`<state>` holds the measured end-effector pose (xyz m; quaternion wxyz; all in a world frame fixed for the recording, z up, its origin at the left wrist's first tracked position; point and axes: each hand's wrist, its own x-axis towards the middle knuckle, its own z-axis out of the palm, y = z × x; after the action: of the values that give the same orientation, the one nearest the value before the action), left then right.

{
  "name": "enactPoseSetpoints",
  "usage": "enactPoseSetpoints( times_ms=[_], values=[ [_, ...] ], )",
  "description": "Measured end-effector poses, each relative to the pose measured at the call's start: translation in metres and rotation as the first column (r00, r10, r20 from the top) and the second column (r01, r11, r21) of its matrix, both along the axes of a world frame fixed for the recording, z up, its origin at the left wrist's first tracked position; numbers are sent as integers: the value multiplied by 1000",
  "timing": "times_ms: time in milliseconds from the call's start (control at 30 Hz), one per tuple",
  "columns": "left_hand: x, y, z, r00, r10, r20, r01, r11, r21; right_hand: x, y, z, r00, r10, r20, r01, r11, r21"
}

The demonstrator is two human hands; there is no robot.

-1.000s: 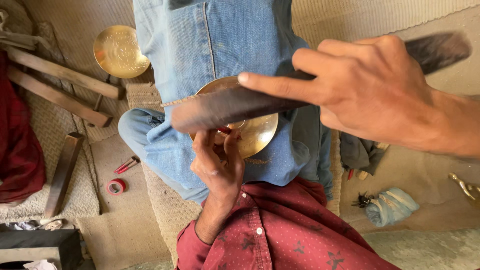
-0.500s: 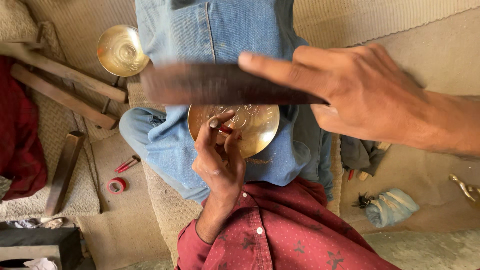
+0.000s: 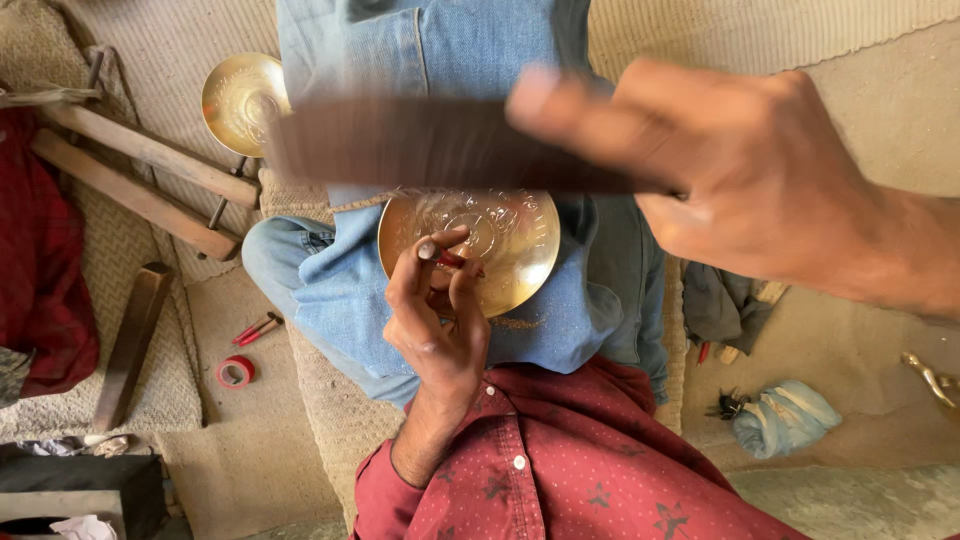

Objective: The person sits on the floor with a brass disc on their lap and hammers a red-handled punch against its surface using a wooden mallet, repositioning the punch repeatedly to work a pattern into the metal. Other brass bowls and discs lie on the floor around them.

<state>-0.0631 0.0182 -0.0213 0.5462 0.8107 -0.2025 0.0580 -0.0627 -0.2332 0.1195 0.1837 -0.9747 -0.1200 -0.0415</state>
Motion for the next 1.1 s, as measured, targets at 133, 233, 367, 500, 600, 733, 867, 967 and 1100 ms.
enactPoseSetpoints(
  times_ms=[133, 233, 367, 500, 600, 733, 867, 967, 1100],
  values=[
    [-4, 5, 8, 979, -30, -202, -19, 971, -239, -8, 1, -15, 993, 54, -106, -77, 972, -221],
    [4, 10, 19, 958, -174, -227, 71, 913, -402, -27, -3, -40, 997, -73, -26, 73, 997, 6],
    [32, 16, 33, 910, -369, -188, 341, 925, -167, -66, 4, -97, 951, -300, 79, 241, 874, 421],
    [55, 9, 37, 763, -490, -420, 502, 860, -92, -104, 36, -170, 829, -556, -68, 366, 445, 817],
    [62, 5, 38, 738, -509, -443, 578, 816, 26, -123, 50, -199, 772, -590, -236, 496, 328, 804],
    [69, 6, 37, 706, -590, -391, 656, 753, 49, -149, 43, -199, 717, -552, -427, 608, 194, 770],
    [76, 7, 34, 671, -691, -269, 727, 684, 56, -156, 29, -172, 785, -515, -345, 564, 362, 742],
    [80, 5, 34, 639, -718, -275, 755, 655, 44, -154, 21, -148, 811, -543, -217, 493, 435, 754],
    [82, 3, 38, 613, -725, -313, 774, 631, 53, -143, 13, -120, 826, -560, -66, 338, 397, 853]
  ],
)
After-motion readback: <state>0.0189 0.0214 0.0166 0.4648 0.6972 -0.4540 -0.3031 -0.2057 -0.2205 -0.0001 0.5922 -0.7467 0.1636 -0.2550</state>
